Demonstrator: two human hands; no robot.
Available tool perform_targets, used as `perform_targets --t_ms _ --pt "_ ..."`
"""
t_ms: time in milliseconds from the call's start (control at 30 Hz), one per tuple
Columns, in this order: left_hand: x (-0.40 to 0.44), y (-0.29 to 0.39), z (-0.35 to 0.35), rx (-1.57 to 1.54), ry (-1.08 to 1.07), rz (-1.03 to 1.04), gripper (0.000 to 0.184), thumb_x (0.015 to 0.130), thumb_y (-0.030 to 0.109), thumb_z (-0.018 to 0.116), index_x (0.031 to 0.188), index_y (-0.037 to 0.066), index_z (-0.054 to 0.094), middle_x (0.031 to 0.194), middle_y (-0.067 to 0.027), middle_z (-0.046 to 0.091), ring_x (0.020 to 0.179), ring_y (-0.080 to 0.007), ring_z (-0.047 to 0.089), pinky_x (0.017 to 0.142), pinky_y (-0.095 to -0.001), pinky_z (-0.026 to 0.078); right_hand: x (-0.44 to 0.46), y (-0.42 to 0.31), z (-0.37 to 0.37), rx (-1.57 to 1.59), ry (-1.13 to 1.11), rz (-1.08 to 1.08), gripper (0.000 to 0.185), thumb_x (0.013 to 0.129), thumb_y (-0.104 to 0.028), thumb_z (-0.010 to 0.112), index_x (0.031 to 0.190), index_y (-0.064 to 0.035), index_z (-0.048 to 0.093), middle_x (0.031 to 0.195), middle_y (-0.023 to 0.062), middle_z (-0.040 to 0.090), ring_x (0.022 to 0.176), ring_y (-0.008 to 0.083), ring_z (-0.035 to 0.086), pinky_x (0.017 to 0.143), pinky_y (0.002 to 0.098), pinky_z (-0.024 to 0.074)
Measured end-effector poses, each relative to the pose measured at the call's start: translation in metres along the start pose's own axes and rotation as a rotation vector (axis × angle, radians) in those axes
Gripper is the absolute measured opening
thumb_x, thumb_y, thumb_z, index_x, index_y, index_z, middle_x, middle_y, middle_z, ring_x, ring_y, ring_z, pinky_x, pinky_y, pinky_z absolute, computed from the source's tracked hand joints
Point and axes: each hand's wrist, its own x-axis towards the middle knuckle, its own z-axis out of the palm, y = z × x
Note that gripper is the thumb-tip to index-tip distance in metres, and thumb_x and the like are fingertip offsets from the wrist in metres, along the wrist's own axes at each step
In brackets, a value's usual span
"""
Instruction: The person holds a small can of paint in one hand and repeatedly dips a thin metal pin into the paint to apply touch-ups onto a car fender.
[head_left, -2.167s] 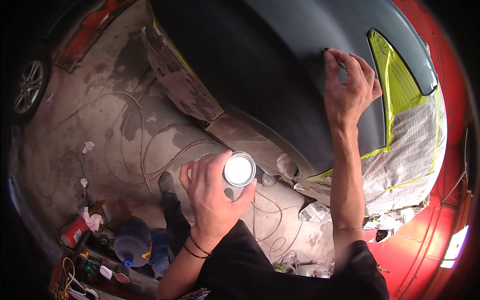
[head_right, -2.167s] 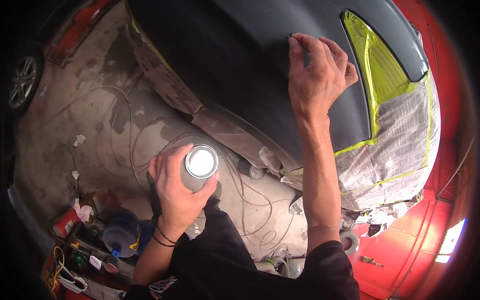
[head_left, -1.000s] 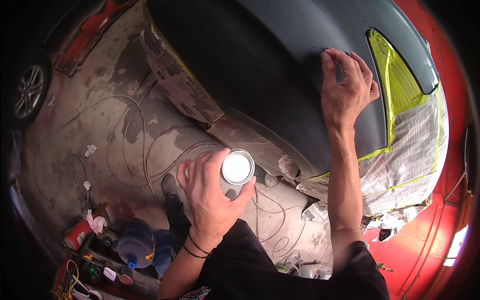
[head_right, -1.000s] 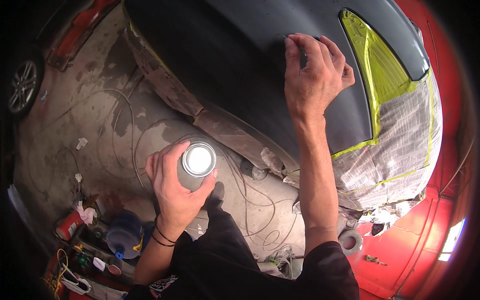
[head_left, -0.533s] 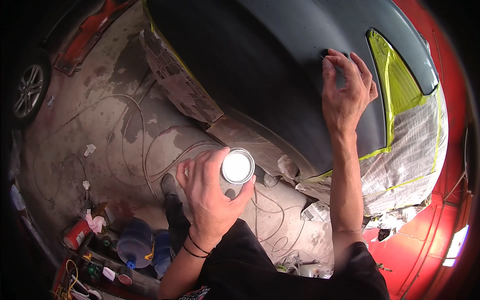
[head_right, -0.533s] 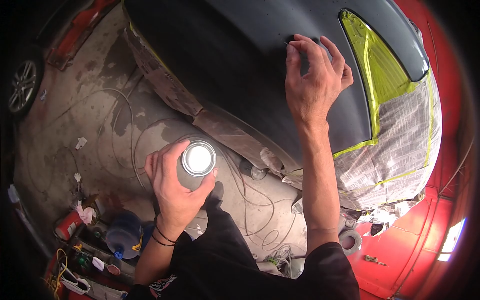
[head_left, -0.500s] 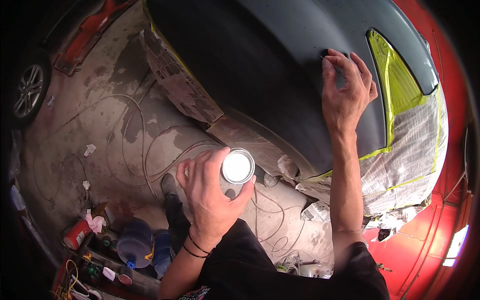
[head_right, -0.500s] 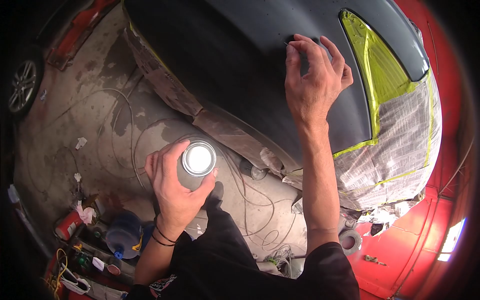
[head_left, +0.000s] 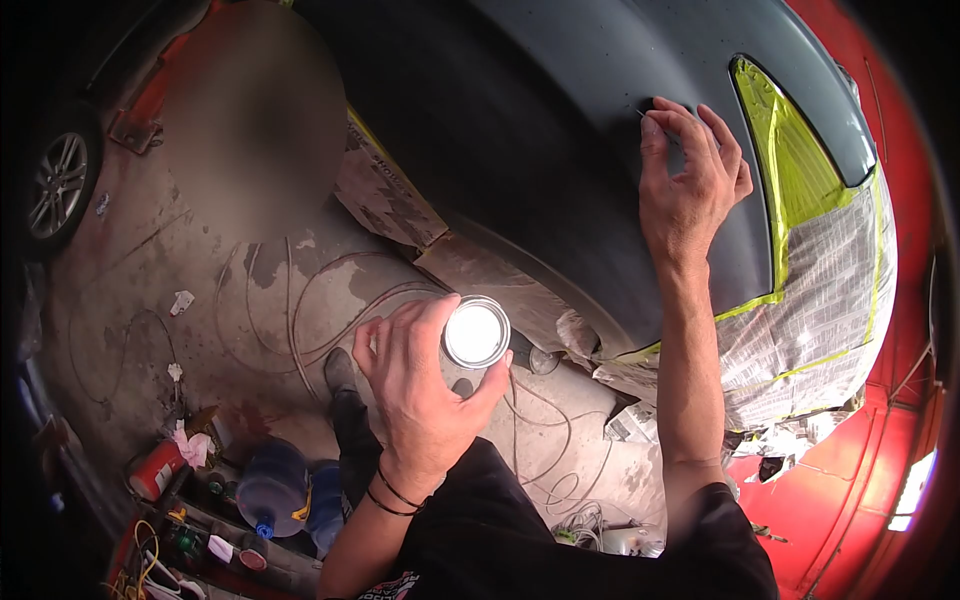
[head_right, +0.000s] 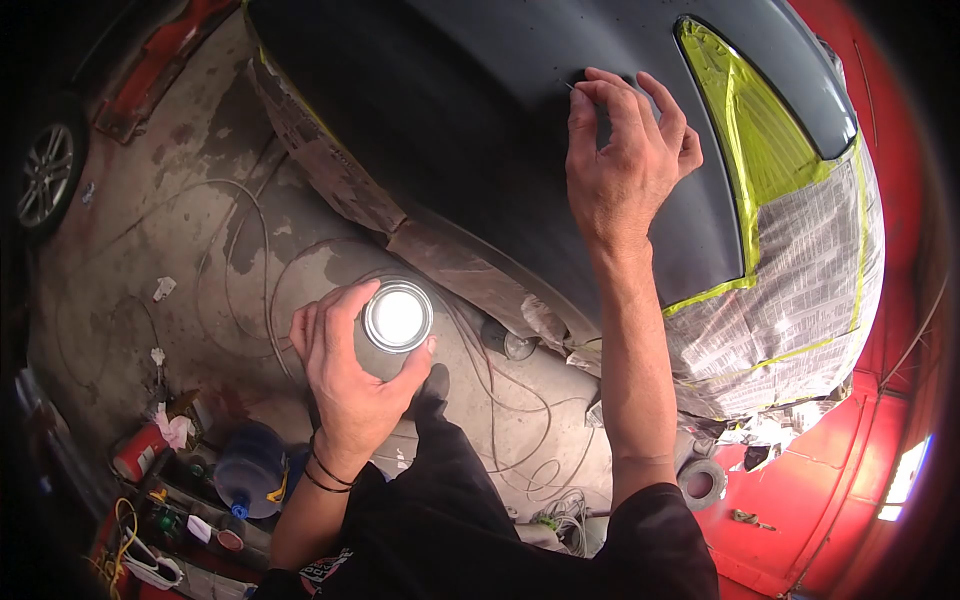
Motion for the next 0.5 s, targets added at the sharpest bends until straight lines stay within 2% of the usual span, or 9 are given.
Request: perform_targets --t_ms 500 --pt "-0.0009 -0.0008 -0.0031 0.0 0.007 0.004 0.08 0.078 0.021 0.103 0.148 0.008 0.066 0.133 -0.0126 0.077 0.126 -0.0327 0.072 0.126 -0.0599 0.036 0.0004 -0.0007 -0.002 0.057 -0.009 -0.003 0.008 0.109 -0.025 0.084 0.116 -0.0206 0.085 0.135 -0.0103 0.088 0.151 0.0278 0.065 0.127 0.0529 0.0325"
